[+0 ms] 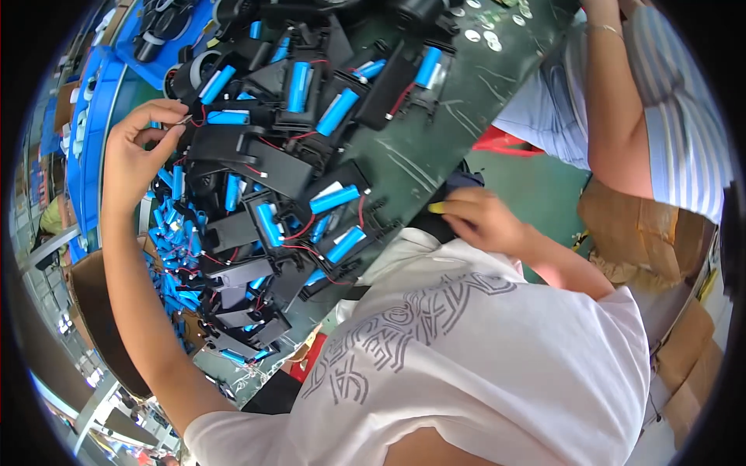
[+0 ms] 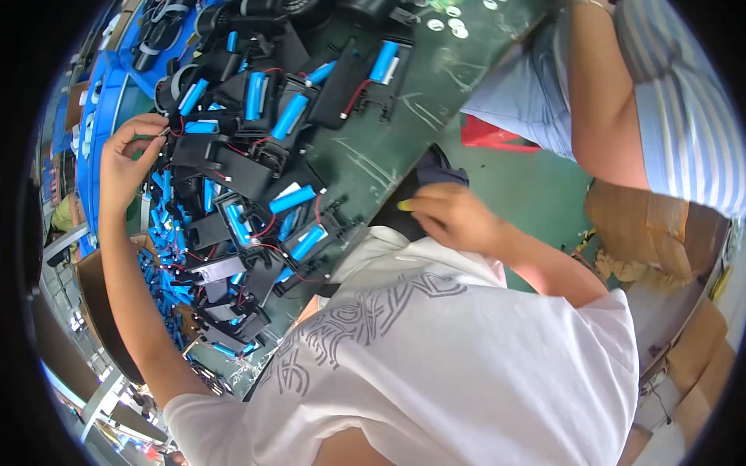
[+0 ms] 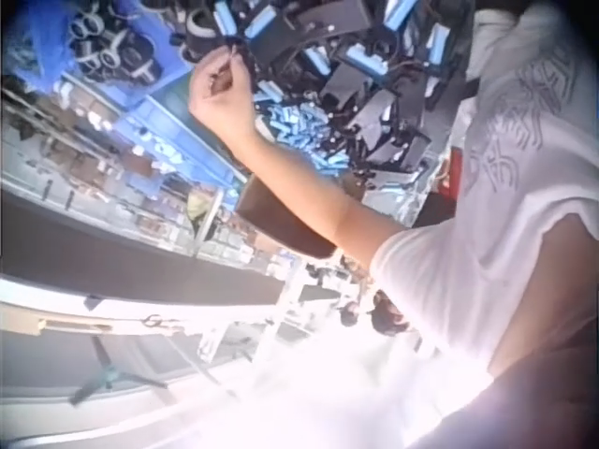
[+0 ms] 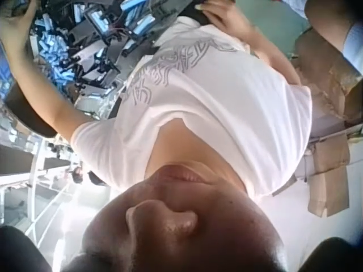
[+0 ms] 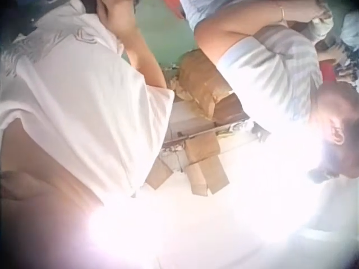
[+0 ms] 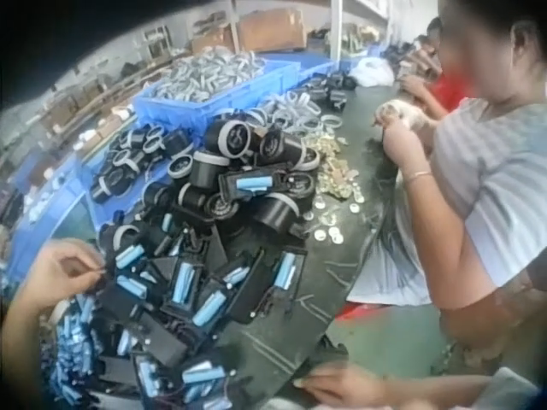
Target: The person assembles electronic devices by hand, connecting battery packs and wiring into plastic component housings.
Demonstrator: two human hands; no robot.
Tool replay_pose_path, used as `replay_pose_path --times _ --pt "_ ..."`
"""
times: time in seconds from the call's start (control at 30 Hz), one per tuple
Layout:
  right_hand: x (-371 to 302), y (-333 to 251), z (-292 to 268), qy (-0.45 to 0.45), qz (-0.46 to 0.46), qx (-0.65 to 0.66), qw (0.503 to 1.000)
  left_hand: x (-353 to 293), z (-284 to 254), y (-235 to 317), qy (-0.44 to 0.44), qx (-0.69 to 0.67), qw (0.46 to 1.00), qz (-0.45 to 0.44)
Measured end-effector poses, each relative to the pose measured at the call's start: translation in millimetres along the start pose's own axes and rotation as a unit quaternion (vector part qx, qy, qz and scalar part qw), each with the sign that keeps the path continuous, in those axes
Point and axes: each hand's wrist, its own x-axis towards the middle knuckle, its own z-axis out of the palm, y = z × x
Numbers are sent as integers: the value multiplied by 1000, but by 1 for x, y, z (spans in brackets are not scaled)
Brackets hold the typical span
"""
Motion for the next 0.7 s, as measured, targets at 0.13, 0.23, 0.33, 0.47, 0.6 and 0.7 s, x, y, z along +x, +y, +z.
replay_pose_path --times 0.13,0.23,0.33,0.47,0.6,0.7 --pt "26 22 53 -73 -91 -13 993 5 8 9 -13 59 998 16" --pt "61 7 71 -79 -189 -114 972 4 9 15 -61 107 992 14" --pt "61 15 94 -32 -222 -260 939 8 4 28 -124 138 983 8" --pt "71 20 127 -52 -223 -247 941 8 0 21 -64 131 989 10" --pt "144 26 63 2 -245 -360 900 11 -4 11 20 131 991 -10" --pt "185 40 -12 48 -241 -463 851 11 0 9 68 71 995 -11"
